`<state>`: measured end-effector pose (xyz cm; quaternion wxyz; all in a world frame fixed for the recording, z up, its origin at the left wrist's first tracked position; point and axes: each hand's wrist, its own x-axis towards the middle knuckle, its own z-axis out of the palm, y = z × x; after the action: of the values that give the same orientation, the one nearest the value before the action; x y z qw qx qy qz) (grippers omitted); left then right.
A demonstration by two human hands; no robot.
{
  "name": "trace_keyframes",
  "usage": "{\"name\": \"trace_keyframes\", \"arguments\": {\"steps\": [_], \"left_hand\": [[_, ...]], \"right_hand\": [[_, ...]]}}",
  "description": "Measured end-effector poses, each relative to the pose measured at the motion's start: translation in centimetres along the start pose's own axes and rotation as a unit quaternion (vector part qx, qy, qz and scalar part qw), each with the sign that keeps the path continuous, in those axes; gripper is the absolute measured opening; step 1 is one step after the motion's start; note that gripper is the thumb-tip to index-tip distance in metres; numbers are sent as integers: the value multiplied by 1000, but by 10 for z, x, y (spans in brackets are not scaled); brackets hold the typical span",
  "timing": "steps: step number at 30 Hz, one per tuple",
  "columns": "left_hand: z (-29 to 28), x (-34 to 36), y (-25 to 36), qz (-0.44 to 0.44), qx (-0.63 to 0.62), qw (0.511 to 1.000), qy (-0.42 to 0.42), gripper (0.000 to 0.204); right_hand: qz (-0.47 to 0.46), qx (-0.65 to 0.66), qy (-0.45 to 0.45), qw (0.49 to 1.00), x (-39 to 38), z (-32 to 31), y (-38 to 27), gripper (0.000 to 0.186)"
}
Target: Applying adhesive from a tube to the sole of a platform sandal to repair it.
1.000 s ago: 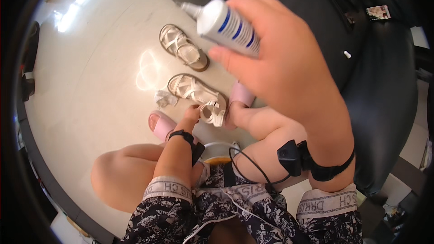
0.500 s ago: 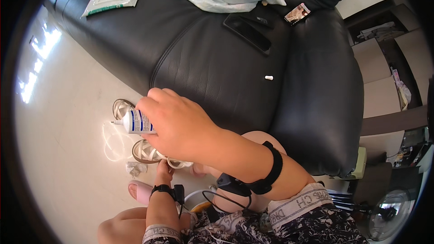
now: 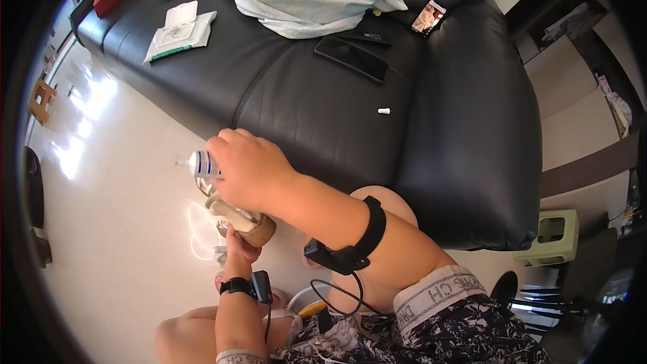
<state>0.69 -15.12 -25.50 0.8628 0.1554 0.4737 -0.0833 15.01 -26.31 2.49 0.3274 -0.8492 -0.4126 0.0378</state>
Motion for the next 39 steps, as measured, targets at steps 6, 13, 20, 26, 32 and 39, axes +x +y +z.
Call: {"name": "trace_keyframes", "arguments": {"steps": [6, 13, 20, 26, 32, 39], "left_hand": [[54, -74, 38, 97, -17, 995, 10, 52], [112, -171, 82, 188, 55, 965, -175, 49], [158, -216, 100, 221, 117, 932, -264, 47], [163, -200, 113, 237, 212, 901, -295, 55], [161, -176, 111, 347, 372, 857, -85, 54], [153, -202, 123, 472, 581, 663, 16, 30]], "right_hand": [[6, 21, 67, 997, 1, -9, 5, 26], [32, 86, 55, 994, -1, -19, 3, 32], [85, 444, -31, 891, 5, -21, 7, 37], [188, 592, -93, 778, 8, -18, 3, 27], [262, 604, -64, 750, 9, -16, 14, 24], [296, 614, -84, 727, 14, 2, 7, 29]]}}
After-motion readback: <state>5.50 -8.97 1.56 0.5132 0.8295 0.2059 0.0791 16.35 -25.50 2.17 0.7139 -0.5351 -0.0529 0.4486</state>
